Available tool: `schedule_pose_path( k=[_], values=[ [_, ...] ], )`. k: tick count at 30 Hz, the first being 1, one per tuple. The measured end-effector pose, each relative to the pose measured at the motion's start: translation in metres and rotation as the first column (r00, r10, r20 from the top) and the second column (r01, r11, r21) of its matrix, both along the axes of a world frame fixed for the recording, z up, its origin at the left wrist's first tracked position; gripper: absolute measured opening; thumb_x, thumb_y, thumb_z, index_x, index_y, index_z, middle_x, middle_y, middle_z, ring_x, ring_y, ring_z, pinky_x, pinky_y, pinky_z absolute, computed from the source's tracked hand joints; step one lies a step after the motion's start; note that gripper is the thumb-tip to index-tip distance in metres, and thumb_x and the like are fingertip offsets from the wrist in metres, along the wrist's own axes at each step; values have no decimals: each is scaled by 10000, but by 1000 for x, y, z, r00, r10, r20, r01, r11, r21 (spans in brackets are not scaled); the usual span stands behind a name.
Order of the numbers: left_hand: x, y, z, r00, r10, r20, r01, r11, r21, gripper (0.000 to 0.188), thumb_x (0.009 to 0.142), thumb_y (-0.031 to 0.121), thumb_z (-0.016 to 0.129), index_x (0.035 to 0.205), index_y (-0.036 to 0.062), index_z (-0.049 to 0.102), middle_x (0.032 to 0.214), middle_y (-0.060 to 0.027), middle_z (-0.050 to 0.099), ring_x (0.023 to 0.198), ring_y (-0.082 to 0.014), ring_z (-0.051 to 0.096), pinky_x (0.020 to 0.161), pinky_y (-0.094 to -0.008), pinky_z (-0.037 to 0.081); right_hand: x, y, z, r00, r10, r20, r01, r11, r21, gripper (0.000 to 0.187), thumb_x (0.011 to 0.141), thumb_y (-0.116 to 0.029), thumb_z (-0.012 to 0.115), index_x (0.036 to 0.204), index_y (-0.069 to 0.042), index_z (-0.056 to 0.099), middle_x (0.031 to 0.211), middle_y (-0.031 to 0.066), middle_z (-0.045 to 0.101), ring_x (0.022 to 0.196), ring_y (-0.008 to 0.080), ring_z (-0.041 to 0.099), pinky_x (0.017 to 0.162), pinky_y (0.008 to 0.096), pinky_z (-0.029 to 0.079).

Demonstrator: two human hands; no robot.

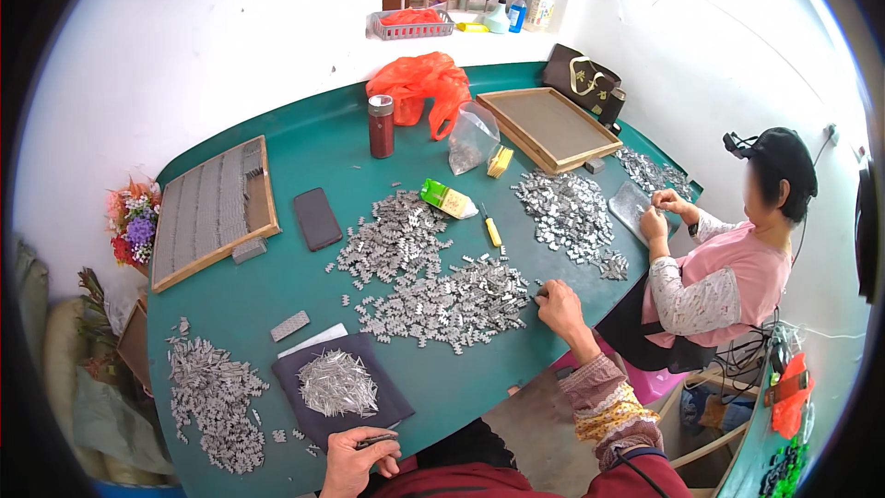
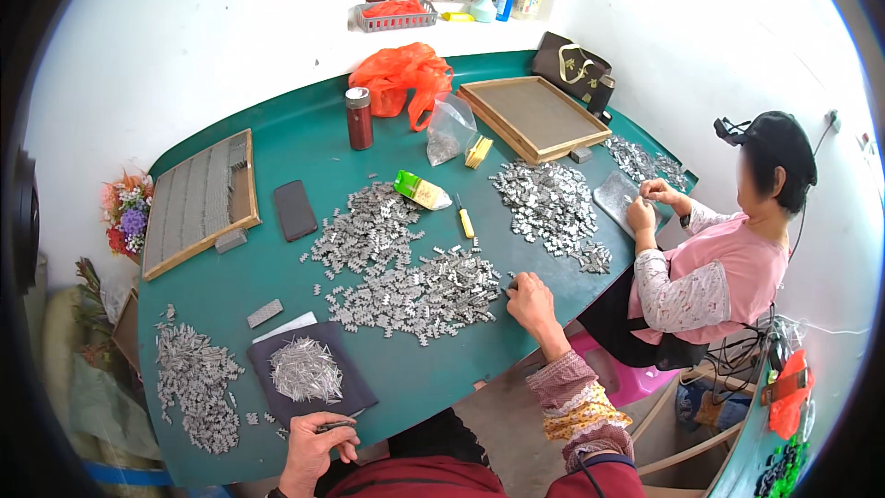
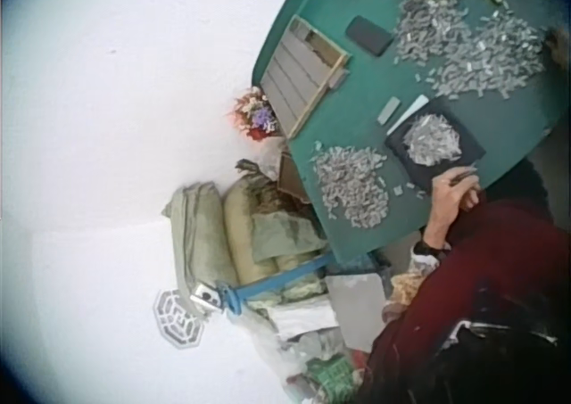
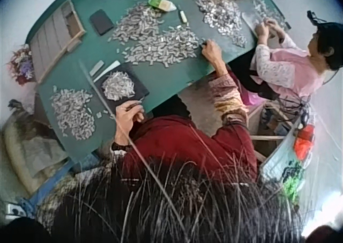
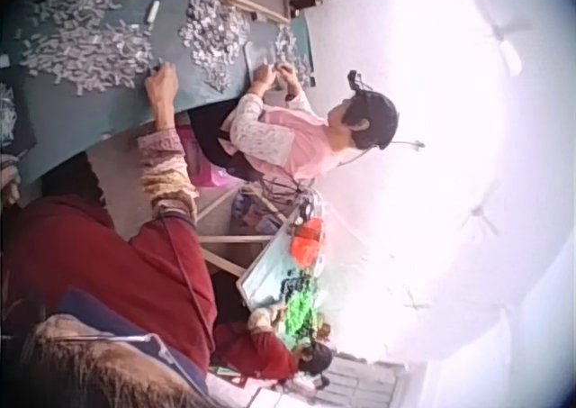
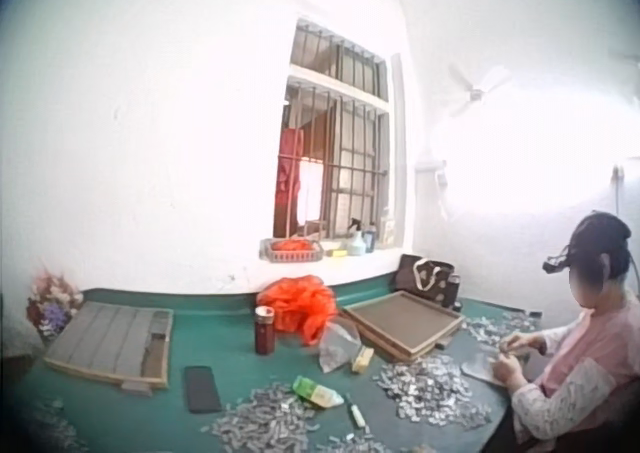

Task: Manually sort and arrange small metal components into a tray on a workspace.

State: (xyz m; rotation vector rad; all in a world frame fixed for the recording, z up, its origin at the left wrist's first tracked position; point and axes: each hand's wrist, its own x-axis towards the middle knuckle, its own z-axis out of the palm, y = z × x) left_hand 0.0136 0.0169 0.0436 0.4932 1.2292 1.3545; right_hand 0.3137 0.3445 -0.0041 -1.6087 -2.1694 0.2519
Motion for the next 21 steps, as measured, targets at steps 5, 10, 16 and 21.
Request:
schedule_pose_path(
  k=[5,10,16,21],
  values=[
    [2,-1,5,998,59,-23,-59,998,0,129,827,-43,675,930,-120,671,701,-190,676,497,-219,652,413,-272,511,-6,-18,2,985,93,-146,-96,995,-11,146,832,-99,644,878,37,612,886,207,648,831,369,638,732,444,499],
    [2,6,10,989,92,-112,-92,996,1,172,834,-15,683,963,-128,663,725,-167,677,505,-182,634,423,-256,480,-88,-122,63,781,123,-613,-340,906,-252,139,847,-53,668,915,42,593,710,89,574,663,138,549,611,309,463],
    [0,2,6,978,191,-89,-184,980,80,145,867,19,696,993,-53,691,740,-106,689,530,-128,634,438,-222,482,-160,-203,57,597,404,-693,-688,702,-183,95,868,-6,643,940,3,582,820,112,622,693,200,598,618,326,472],
    [-6,-11,-3,959,275,-69,-265,955,136,141,874,36,699,989,-45,690,745,-100,691,538,-132,636,439,-229,486,-182,-226,50,520,435,-735,-750,645,-149,101,874,9,636,941,1,561,807,117,612,689,212,605,607,330,472]
  ],
)
